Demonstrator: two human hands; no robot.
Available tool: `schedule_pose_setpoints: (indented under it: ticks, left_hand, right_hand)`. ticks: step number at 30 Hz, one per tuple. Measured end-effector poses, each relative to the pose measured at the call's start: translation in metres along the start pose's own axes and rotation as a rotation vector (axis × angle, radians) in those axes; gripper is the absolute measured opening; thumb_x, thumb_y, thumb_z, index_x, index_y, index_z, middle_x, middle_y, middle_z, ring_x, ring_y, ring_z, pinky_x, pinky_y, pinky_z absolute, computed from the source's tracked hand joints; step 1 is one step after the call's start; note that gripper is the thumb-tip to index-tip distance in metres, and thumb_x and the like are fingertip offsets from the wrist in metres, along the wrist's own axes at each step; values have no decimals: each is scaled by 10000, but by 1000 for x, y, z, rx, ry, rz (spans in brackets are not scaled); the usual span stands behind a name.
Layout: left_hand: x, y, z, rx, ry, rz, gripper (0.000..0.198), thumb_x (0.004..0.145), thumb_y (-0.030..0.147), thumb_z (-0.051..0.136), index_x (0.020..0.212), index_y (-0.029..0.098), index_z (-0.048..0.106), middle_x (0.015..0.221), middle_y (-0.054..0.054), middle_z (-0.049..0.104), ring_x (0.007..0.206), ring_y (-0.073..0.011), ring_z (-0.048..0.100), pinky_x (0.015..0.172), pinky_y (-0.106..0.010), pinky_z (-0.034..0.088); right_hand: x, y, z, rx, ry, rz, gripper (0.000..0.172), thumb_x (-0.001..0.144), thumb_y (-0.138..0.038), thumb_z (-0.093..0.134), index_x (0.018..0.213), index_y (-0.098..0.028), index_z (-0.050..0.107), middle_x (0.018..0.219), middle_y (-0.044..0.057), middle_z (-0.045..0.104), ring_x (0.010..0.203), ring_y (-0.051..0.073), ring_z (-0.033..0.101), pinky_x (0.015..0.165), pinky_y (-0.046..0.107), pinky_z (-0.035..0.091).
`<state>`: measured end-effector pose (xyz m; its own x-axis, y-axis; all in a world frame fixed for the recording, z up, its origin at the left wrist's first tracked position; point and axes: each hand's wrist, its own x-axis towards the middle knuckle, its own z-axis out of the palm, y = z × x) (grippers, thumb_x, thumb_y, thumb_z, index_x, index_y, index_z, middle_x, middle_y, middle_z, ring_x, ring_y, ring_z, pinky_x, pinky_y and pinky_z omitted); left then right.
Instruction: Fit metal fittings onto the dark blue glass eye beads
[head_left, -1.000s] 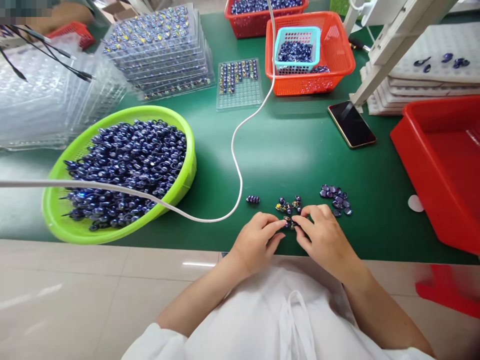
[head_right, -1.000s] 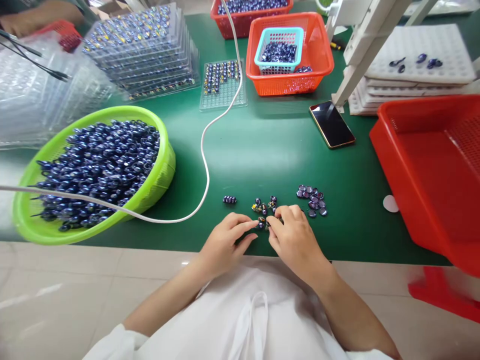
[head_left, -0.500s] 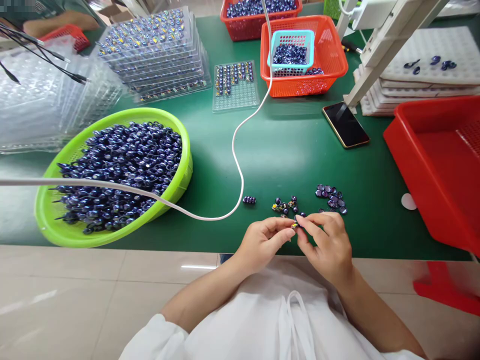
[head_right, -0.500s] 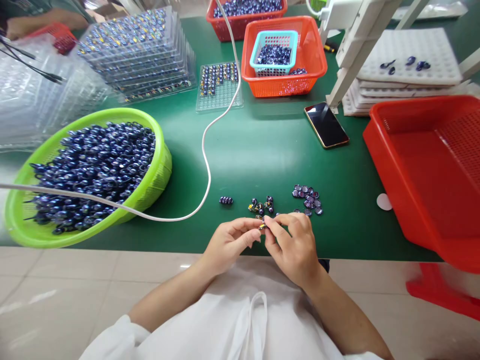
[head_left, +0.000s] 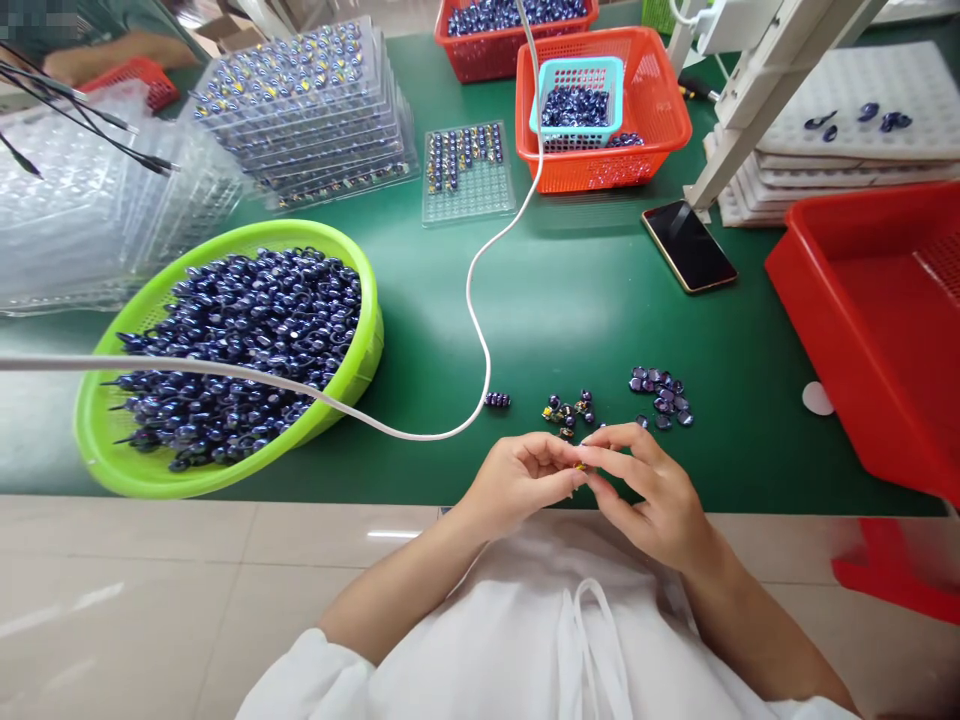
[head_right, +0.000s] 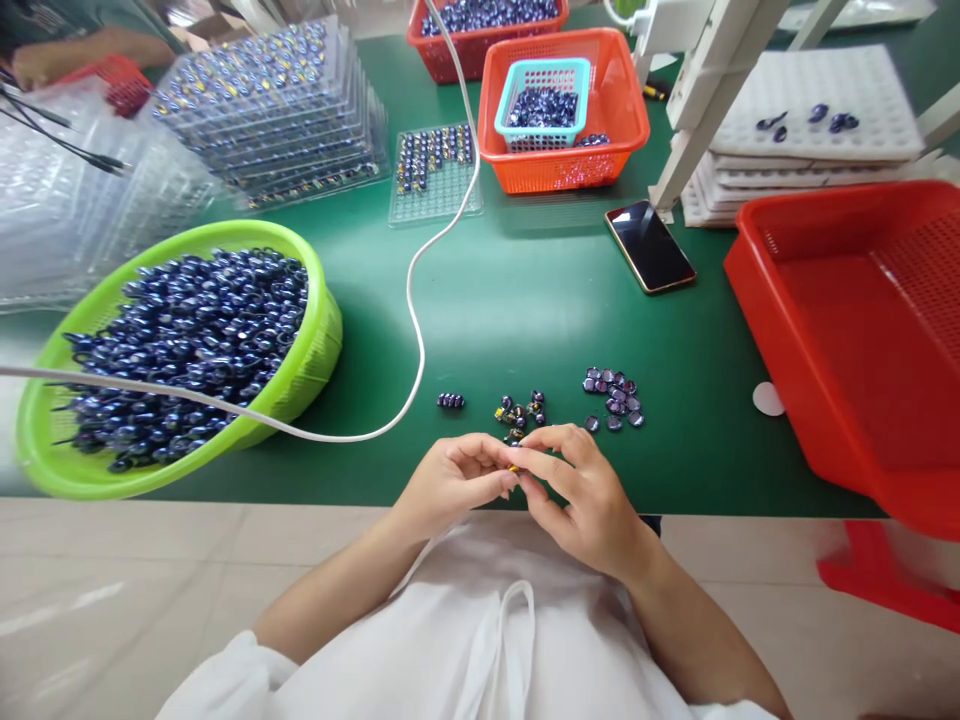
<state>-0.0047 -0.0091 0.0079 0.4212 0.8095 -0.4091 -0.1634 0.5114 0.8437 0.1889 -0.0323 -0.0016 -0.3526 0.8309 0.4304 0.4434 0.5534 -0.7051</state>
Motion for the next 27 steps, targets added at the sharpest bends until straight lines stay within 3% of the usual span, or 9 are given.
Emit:
schedule_pose_setpoints:
  ticks: [4, 6, 11, 15, 18, 21, 27]
  left_hand:
    - [0, 0, -5, 64, -17, 60, 319, 713, 375, 865, 872, 128, 740, 807, -61, 749, 722, -148, 689, 698, -279, 569]
    - [-1, 0, -8, 199, -29, 161, 296, 753, 371, 838, 904, 131, 754, 844, -82, 748, 734, -160, 690, 710, -299, 580]
    - [-5, 5, -11, 714, -96, 642, 146, 854, 237, 751, 972, 150, 743, 878, -95, 737, 717, -146, 678, 647, -256, 563]
    - [-8, 12, -8, 1006, -117, 894, 127, 925, 197, 649, 1045, 169, 676, 898, -94, 734, 765, -165, 670, 673, -286, 569]
    - [-7, 15, -7, 1186, -56, 987, 122, 952, 186, 599, 1065, 172, 641, 871, -83, 720, 732, -167, 641, 635, -291, 551]
    - [-4, 15, -7, 1259, -18, 1051, 96, 948, 196, 613, 1037, 162, 616, 829, -68, 704, 712, -167, 619, 619, -288, 540]
    - [1, 6, -10, 1249, 9, 1062, 27, 965, 200, 565, 954, 183, 583, 777, -48, 674, 689, -166, 606, 608, -286, 524]
  right_hand:
    - [-2, 4, -3, 3, -3, 30, 285, 907, -101, 612, 1137, -268, 594, 1135, 74, 642, 1052, 221, 645, 882, 410, 569]
    - [-3, 4, -4, 50, -22, 73, 231, 920, -128, 599, 1108, -262, 590, 1163, 77, 658, 1081, 224, 652, 911, 413, 569]
    - [-6, 4, -7, 170, -60, 185, 319, 952, -210, 581, 1264, -268, 560, 1259, 87, 660, 1194, 230, 625, 1002, 411, 542]
    - [-2, 2, -8, 192, -155, 189, 323, 959, -262, 584, 1282, -260, 576, 1221, 78, 692, 1144, 228, 650, 978, 395, 553]
    - [2, -1, -6, 190, -155, 238, 171, 965, -236, 573, 1124, -253, 634, 1034, 44, 723, 966, 194, 678, 859, 343, 574]
    - [2, -6, -1, 168, -75, 262, 101, 952, -191, 573, 1007, -244, 640, 950, 36, 690, 897, 181, 661, 794, 322, 565]
    - [-3, -6, 9, 65, 53, 182, 157, 906, -144, 585, 1015, -247, 632, 1114, 78, 647, 1056, 217, 649, 906, 395, 565]
